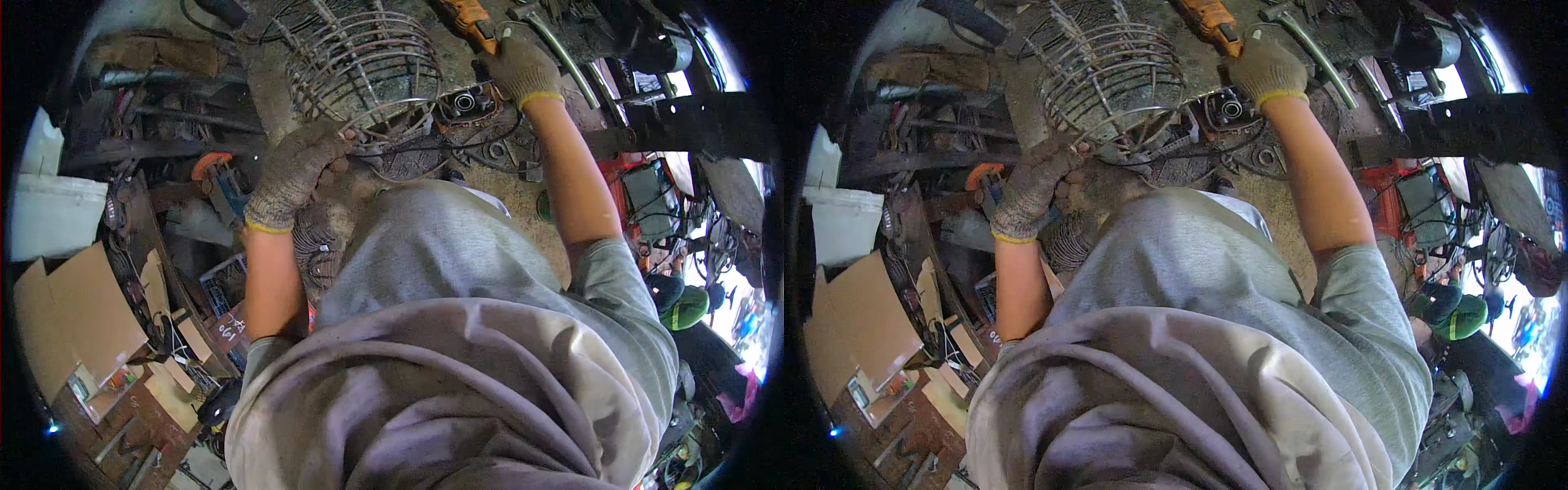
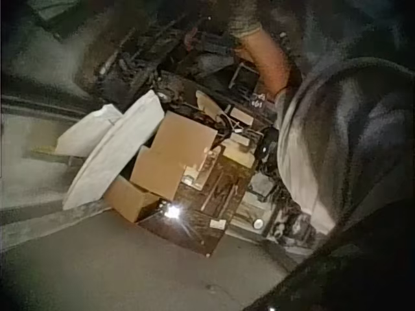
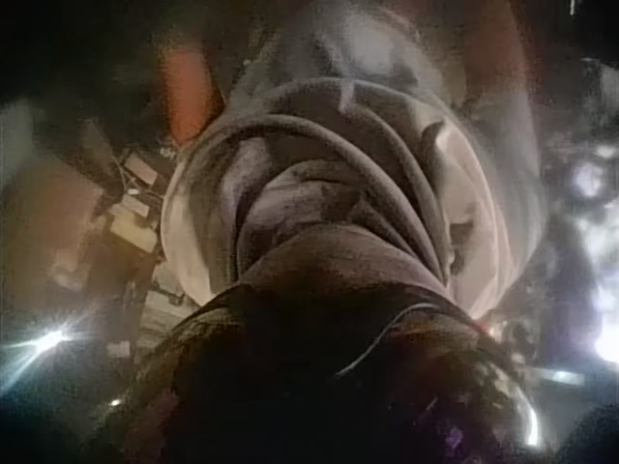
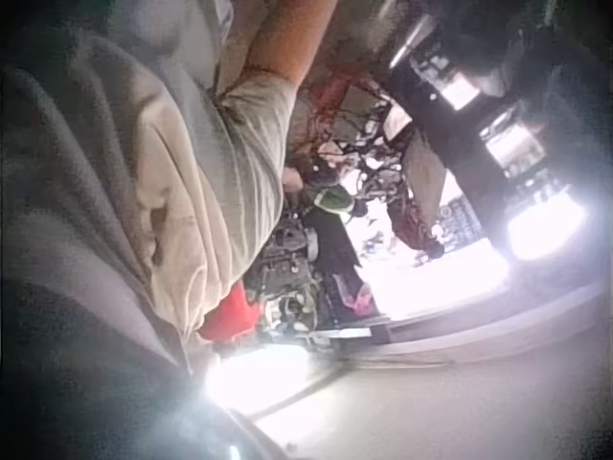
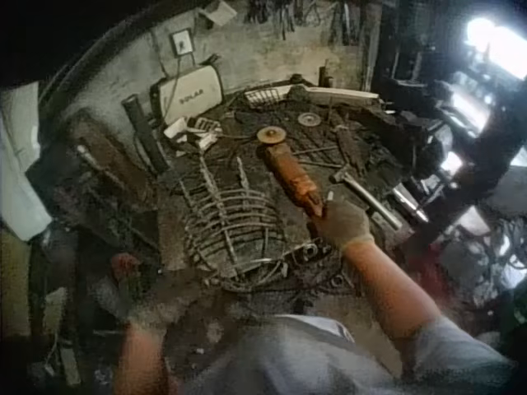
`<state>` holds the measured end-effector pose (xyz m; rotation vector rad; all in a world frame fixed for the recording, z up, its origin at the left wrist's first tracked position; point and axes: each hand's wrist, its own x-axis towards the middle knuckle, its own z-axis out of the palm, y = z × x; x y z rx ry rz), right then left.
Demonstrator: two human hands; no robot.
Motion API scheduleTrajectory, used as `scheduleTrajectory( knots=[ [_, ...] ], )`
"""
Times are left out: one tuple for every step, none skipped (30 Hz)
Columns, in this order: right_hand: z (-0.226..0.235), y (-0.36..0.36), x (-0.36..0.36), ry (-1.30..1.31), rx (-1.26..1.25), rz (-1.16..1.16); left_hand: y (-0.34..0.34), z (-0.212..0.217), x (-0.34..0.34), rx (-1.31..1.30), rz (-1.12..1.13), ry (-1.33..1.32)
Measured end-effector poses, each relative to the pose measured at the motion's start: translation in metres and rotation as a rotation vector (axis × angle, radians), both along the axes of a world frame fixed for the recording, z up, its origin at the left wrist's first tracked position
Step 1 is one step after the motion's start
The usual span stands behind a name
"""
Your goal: The person uses an angle grinder to smooth the edges of a metal cage, then uses a welding gun to fuse metal rods together on the cage while it is positioned on a workbench.
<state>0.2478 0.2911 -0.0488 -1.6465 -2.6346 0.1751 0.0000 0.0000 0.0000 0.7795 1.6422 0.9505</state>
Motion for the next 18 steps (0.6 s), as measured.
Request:
scheduleTrajectory(
  knots=[
    [0.002, -0.004, 0.007, 0.025, 0.050, 0.018, -0.002, 0.001, 0.003, -0.036, 0.014, 0.003],
    [0.005, -0.012, 0.012, 0.050, 0.100, 0.036, -0.004, 0.001, 0.007, -0.072, 0.027, 0.007],
    [0.012, -0.023, -0.003, 0.192, 0.159, 0.055, -0.005, 0.000, -0.007, 0.001, 0.039, 0.009],
    [0.025, -0.040, -0.003, 0.312, 0.209, 0.075, -0.006, -0.004, -0.008, 0.067, 0.050, -0.010],
    [0.034, -0.056, -0.002, 0.436, 0.253, 0.086, -0.007, -0.004, -0.008, 0.129, 0.053, -0.025],
    [0.034, -0.072, -0.003, 0.527, 0.190, 0.201, -0.010, -0.001, -0.006, 0.106, 0.063, 0.007],
    [0.031, -0.086, -0.001, 0.612, 0.137, 0.305, -0.006, 0.002, -0.004, 0.091, 0.060, 0.035],
    [0.025, -0.094, -0.002, 0.695, 0.081, 0.408, -0.004, 0.003, -0.003, 0.076, 0.055, 0.063],
    [0.018, -0.097, -0.004, 0.658, 0.012, 0.431, -0.004, 0.002, -0.005, 0.055, 0.019, 0.063],
    [0.010, -0.098, -0.007, 0.620, -0.056, 0.453, -0.001, -0.001, -0.011, 0.033, -0.017, 0.063],
    [0.002, -0.098, -0.009, 0.581, -0.124, 0.474, 0.001, -0.003, -0.014, 0.012, -0.053, 0.063],
    [-0.004, -0.096, -0.011, 0.601, -0.123, 0.506, 0.004, -0.006, -0.015, 0.042, -0.105, 0.126],
    [-0.007, -0.093, -0.012, 0.594, -0.134, 0.498, 0.006, -0.007, -0.015, 0.073, -0.157, 0.189],
    [-0.008, -0.091, -0.014, 0.586, -0.145, 0.491, 0.008, -0.011, -0.016, 0.097, -0.138, 0.179],
    [-0.008, -0.088, -0.016, 0.579, -0.153, 0.486, 0.010, -0.014, -0.016, 0.120, -0.118, 0.167],
    [-0.013, -0.086, -0.018, 0.586, -0.108, 0.446, 0.010, -0.019, -0.017, 0.137, -0.025, 0.083],
    [-0.018, -0.084, -0.020, 0.593, -0.064, 0.407, 0.009, -0.022, -0.017, 0.153, 0.069, 0.000],
    [-0.025, -0.082, -0.022, 0.598, -0.021, 0.364, 0.007, -0.023, -0.018, 0.214, 0.055, 0.123]
  ],
)
